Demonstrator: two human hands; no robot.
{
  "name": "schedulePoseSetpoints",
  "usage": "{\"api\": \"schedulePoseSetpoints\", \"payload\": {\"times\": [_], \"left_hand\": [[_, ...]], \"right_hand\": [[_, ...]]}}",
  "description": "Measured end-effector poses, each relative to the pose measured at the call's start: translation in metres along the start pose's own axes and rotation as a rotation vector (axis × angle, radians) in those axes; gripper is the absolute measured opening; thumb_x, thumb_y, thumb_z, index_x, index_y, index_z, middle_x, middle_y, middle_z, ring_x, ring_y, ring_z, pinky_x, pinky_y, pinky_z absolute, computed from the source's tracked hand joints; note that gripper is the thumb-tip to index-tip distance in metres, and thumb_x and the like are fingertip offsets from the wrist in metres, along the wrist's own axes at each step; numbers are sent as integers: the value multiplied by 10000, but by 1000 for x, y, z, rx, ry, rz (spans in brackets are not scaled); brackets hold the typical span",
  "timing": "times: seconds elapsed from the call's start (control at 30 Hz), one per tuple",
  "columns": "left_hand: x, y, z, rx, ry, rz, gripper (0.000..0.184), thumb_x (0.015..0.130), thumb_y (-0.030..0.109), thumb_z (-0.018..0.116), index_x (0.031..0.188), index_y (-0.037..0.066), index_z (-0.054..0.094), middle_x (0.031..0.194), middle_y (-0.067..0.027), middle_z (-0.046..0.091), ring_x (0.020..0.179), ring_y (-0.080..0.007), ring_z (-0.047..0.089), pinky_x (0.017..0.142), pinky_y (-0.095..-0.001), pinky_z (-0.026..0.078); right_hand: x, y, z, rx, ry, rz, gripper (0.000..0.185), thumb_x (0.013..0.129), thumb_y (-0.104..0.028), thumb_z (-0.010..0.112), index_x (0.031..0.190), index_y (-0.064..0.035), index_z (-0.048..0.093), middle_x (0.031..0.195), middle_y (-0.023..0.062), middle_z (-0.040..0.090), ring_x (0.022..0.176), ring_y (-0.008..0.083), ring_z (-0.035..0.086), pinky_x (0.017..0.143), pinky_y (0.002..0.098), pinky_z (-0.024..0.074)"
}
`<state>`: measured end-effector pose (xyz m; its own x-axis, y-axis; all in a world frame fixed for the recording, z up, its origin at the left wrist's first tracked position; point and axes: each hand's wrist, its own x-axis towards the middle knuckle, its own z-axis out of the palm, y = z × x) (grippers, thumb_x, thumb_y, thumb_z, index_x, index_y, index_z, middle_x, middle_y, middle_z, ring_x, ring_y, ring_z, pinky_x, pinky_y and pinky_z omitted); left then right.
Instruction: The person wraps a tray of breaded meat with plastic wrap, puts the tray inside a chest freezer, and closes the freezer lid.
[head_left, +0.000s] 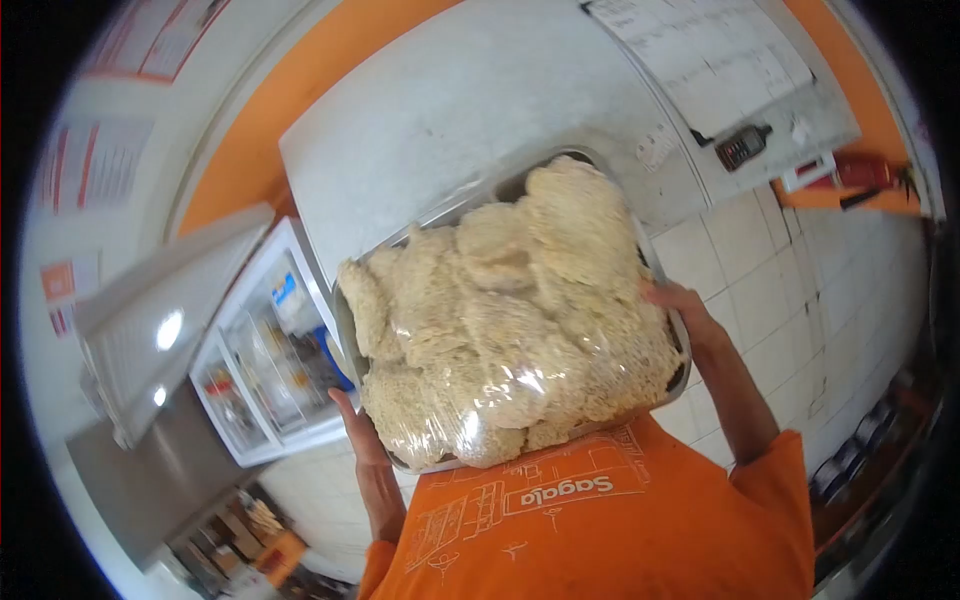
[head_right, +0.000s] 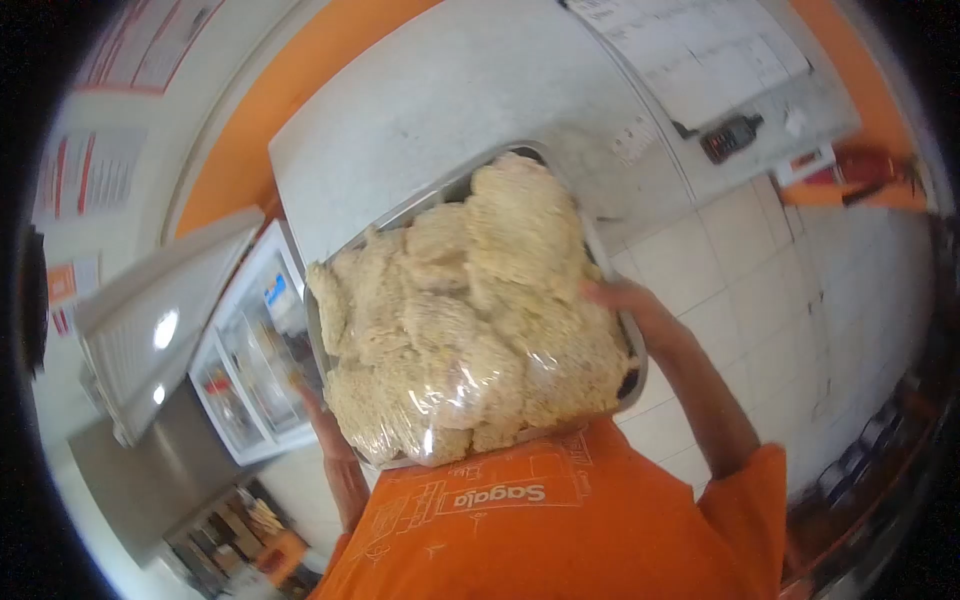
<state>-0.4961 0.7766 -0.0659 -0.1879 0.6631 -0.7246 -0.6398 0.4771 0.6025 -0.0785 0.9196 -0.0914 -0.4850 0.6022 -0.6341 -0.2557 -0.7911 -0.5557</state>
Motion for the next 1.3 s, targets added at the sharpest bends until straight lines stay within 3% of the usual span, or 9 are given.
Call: {"api": "schedulePoseSetpoints", "payload": {"times": [0.23,0.27,0.43,0.63,0.7,0.77,0.83,1.1,1.3], "left_hand": [[1,-39,-28,73,-26,7,907,871,733,273,1433,21,282,1409,-126,417,1271,-255,431,1059,-364,337],[11,-51,-52,97,-11,56,930,860,748,261,1443,23,249,1421,-125,400,1282,-256,419,1061,-366,343],[-1,-23,-7,251,-41,-16,1031,796,819,225,1445,18,242,1431,-153,377,1287,-254,423,1043,-374,382],[28,-17,-40,267,-258,-64,1127,748,864,157,1441,-20,238,1427,-203,371,1304,-286,403,1056,-377,370],[62,-19,-60,83,-277,-154,1072,774,842,188,1446,9,246,1443,-199,347,1293,-293,416,1045,-389,386],[66,-18,-19,46,-284,-57,1021,798,815,220,1441,23,267,1429,-199,366,1283,-294,427,1030,-391,406],[69,-18,13,13,-300,43,971,822,789,252,1437,38,287,1414,-198,386,1274,-294,438,1016,-393,425],[80,-11,7,-66,-306,-24,640,912,504,455,1355,43,416,1252,-156,547,1068,-251,592,913,-384,501],[63,-19,9,-211,-350,-7,597,893,434,489,1330,30,437,1215,-167,568,1035,-263,602,888,-378,505]], "right_hand": [[-9,47,-2,221,-7,-85,643,895,-404,495,1353,34,383,1291,195,508,1151,267,528,966,377,433],[-8,54,-4,200,-12,-79,643,895,-404,495,1353,34,383,1291,195,508,1151,267,528,966,377,433],[-4,46,-17,160,37,-27,668,899,-457,482,1357,17,383,1301,188,505,1137,272,545,955,377,457],[-2,47,-11,111,-39,-103,654,906,-505,483,1333,-12,432,1269,142,547,1082,227,586,891,358,505],[-1,52,-15,77,-17,-100,652,907,-500,485,1338,-14,425,1270,143,545,1083,232,586,894,359,502],[-5,56,-20,55,15,-110,652,909,-495,488,1344,-15,417,1272,143,543,1084,237,585,898,360,500],[-5,51,-28,72,-18,-94,686,900,-469,515,1365,18,384,1333,168,489,1202,280,494,1012,396,400],[-12,55,-21,51,41,-86,616,936,-434,472,1354,13,401,1327,155,497,1192,264,502,1009,380,405],[-12,53,-4,87,17,-153,599,954,-441,442,1342,13,410,1309,143,512,1171,247,520,987,364,426]]}}
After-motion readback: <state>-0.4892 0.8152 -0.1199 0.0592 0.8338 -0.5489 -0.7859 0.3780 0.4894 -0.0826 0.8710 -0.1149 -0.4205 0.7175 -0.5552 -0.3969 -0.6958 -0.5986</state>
